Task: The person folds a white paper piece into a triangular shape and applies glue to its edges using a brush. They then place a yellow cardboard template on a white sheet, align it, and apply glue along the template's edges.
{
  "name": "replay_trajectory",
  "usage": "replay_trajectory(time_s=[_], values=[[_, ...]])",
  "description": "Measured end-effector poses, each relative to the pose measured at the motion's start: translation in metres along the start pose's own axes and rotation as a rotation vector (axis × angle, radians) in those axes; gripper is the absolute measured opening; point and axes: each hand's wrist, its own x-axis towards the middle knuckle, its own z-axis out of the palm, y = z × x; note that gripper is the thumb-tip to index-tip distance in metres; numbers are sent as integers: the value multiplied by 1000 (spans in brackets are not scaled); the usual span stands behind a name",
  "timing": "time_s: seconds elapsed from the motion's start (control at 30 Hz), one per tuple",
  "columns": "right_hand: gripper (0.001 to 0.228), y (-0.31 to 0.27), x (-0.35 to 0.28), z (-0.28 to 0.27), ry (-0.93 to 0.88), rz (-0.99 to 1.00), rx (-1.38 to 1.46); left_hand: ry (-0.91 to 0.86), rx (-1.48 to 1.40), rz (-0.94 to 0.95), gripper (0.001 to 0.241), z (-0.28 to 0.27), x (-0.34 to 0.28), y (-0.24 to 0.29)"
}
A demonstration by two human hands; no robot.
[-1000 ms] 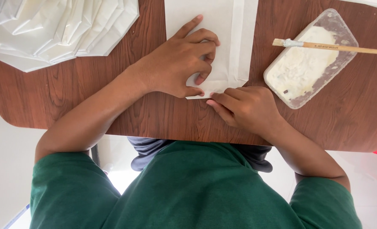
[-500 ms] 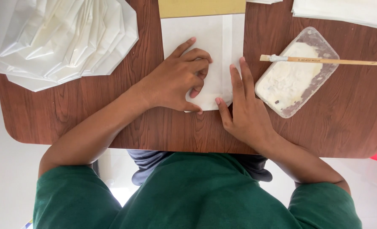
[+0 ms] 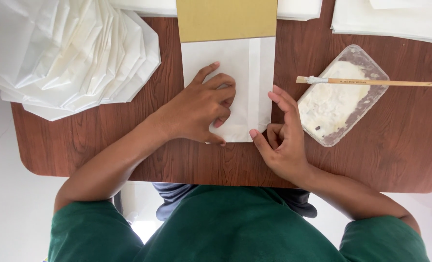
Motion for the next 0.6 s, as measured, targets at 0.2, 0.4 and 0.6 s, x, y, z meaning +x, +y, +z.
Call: replay_trajectory(time_s=[0.2, 0.4, 0.6], values=[[72, 22, 1, 5, 42, -77, 187, -90, 65, -43, 46, -14, -2, 13], [88, 31, 4, 4, -38, -21, 388, -148, 206, -20, 45, -18, -3, 34], [31, 42, 9, 0, -150, -18, 404, -175, 318, -96, 47, -8, -6, 52]])
